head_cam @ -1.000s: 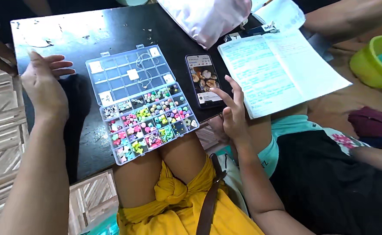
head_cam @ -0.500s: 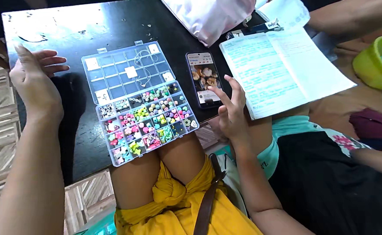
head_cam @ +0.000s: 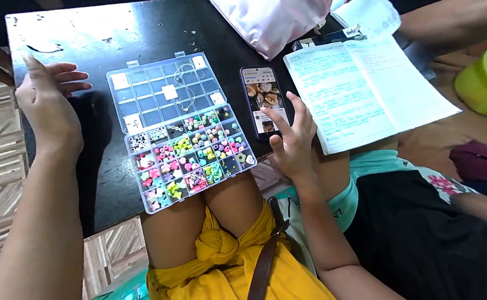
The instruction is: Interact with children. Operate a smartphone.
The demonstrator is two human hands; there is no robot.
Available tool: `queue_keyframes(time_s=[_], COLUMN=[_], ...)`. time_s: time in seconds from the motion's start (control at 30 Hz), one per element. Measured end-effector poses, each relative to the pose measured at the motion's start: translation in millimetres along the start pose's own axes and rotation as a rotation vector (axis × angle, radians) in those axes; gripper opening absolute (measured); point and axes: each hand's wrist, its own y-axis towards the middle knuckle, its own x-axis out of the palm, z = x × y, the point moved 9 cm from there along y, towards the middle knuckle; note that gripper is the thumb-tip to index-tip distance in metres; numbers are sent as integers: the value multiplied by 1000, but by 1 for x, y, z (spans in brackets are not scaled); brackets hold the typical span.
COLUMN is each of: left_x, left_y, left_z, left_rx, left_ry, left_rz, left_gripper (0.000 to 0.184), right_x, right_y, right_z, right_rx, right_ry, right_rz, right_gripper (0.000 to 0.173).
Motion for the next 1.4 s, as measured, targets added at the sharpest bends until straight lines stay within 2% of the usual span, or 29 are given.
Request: queue_keyframes(time_s=[0.33, 0.43, 0.6, 0.9, 1.03, 1.27, 1.4], left_x=[0, 1, 1, 1, 0, 3, 3], left_y=[0, 0, 1, 2, 3, 0, 0], left_z=[0, 1, 0, -3, -4, 1, 1], left_rx=[-3, 11, 7, -2, 15, 26, 22], left_ry=[-8, -15, -9, -17, -25, 1, 6], left_rz=[7, -9, 3, -2, -4, -16, -27], left_gripper=[59, 59, 59, 61, 59, 60, 61], right_x=[-6, -7, -7, 1, -3, -2, -15], right_y=[0, 0, 6, 39, 40, 39, 32], right_z=[7, 8, 6, 15, 19, 23, 25], right_rx=[56, 73, 110, 117, 65, 91, 5], right_ry=[96, 91, 36, 147, 258, 198, 378], right_rz=[14, 4, -8, -155, -91, -81, 113], right_gripper=[89, 97, 100, 82, 77, 77, 75])
